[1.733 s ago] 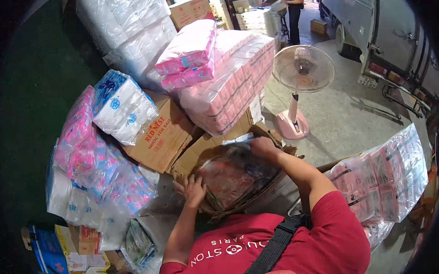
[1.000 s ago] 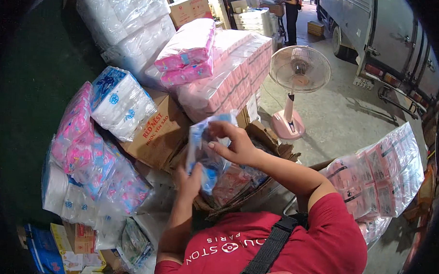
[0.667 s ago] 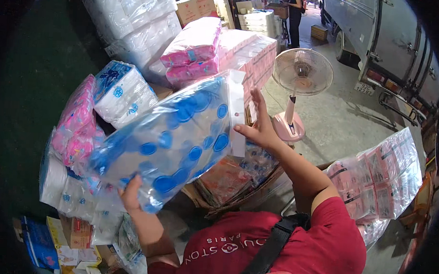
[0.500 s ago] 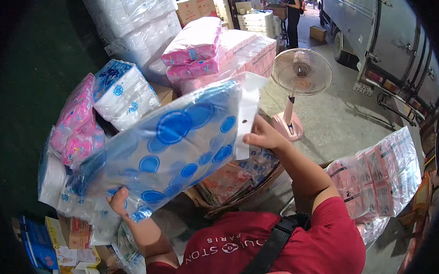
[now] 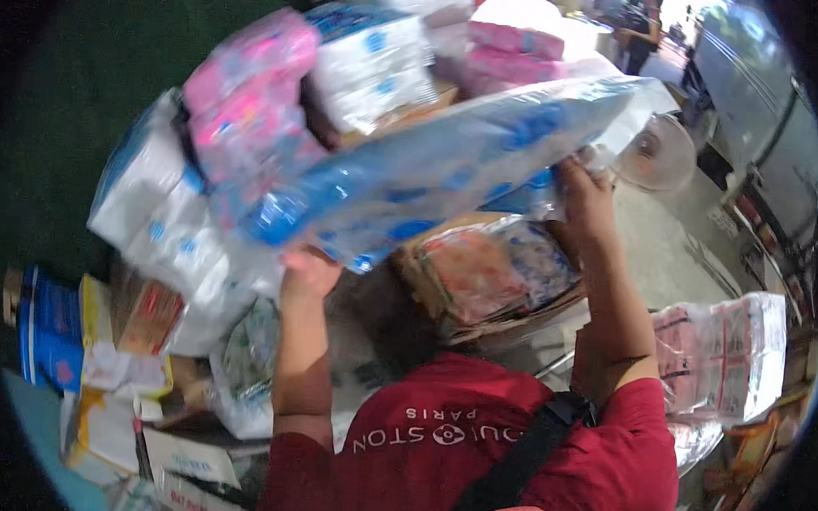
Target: Organizes and stacks various packages of napkins and tissues in a storage or fulfillment area.
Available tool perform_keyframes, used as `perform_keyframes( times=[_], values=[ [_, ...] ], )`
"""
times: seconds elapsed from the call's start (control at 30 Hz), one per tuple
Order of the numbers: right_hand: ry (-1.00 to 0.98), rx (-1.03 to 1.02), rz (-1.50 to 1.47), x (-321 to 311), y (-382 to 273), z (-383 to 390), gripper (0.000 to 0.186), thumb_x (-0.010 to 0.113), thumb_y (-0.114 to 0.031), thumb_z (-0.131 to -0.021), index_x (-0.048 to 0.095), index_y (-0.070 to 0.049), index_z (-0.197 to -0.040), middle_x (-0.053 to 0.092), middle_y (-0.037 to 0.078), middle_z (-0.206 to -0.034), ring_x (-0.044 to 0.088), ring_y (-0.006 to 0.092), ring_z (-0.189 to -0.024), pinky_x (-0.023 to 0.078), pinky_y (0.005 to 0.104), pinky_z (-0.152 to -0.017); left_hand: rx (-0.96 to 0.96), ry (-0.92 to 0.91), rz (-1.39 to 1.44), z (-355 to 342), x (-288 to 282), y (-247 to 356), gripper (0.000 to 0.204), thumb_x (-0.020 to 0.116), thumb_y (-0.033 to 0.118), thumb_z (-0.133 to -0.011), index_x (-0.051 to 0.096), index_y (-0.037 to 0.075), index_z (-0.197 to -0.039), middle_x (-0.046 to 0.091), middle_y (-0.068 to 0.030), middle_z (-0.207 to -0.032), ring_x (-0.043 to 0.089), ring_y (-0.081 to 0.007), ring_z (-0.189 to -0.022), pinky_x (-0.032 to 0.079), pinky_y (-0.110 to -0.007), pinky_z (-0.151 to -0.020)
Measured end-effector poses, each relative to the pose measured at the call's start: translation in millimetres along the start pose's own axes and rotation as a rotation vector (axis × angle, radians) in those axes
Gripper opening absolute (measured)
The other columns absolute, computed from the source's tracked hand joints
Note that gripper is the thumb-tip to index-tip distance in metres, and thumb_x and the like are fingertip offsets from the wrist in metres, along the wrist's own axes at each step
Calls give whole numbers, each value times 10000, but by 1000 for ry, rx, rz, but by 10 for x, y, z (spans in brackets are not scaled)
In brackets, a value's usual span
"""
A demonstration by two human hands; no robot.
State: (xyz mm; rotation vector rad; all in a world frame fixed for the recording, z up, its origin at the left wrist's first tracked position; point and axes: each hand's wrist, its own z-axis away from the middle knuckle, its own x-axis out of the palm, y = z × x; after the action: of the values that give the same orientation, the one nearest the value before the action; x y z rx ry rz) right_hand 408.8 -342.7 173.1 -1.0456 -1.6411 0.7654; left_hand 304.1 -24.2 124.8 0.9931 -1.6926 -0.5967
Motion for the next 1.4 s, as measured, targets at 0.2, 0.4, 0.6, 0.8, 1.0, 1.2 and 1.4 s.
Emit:
perform_keyframes(
  times=[0.2,0.4,0.6,0.8,1.0,1.2,1.4],
  values=[
    [-419,-331,450,512,475,95,238,523,-130,-863,553,-41,-1082,577,47,-910,543,130,-817,460,266,-730,171,-163,-145,654,-126,529,974,643,608,-686,167,171,-1415,383,-211,-1343,435,-387,-1191,426,-529,-901],
    [-446,-998,1218,803,1143,86,297,495,-219,-894,513,-49,-1138,517,65,-1077,483,175,-934,413,303,-850,67,-372,-840,1714,-633,977,1228,754,634,-503,140,112,-1431,146,-207,-1463,91,-409,-1351,98,-524,-1072],
    [-813,-413,275,2123,1316,288,318,558,-134,-835,514,-20,-1128,533,94,-1075,500,184,-981,407,308,-883,228,-18,-1638,2243,-814,501,1146,775,507,-562,138,109,-1427,19,-228,-1470,34,-469,-1335,97,-605,-1029],
    [-780,-643,405,2967,1024,1008,297,598,-128,-801,546,-11,-1069,596,87,-984,559,171,-874,454,306,-783,551,603,-1345,2354,-996,418,864,673,387,-761,201,25,-1388,158,-247,-1432,193,-390,-1320,183,-525,-1049],
    [-828,24,599,3055,1399,1402,300,592,-228,-866,555,-10,-1070,614,58,-896,542,128,-862,452,310,-755,385,1110,-1061,2904,-1397,1218,312,478,127,-903,486,-28,-1174,601,-127,-1025,575,-250,-950,435,-332,-866],
    [-1419,51,693,2903,1765,1809,481,615,-323,-850,468,20,-1154,634,131,-902,603,180,-831,486,323,-717,407,1071,-341,3482,-2244,1712,300,559,186,-884,513,33,-1137,592,-79,-1024,572,-201,-948,451,-316,-831],
    [-1452,-228,752,2688,1800,1773,382,617,-297,-815,538,-21,-1068,639,185,-839,630,343,-772,493,419,-704,-38,1166,-276,3803,-3443,1285,407,585,277,-868,502,60,-1201,575,-86,-1114,537,-234,-1045,425,-371,-868]
  ],
)
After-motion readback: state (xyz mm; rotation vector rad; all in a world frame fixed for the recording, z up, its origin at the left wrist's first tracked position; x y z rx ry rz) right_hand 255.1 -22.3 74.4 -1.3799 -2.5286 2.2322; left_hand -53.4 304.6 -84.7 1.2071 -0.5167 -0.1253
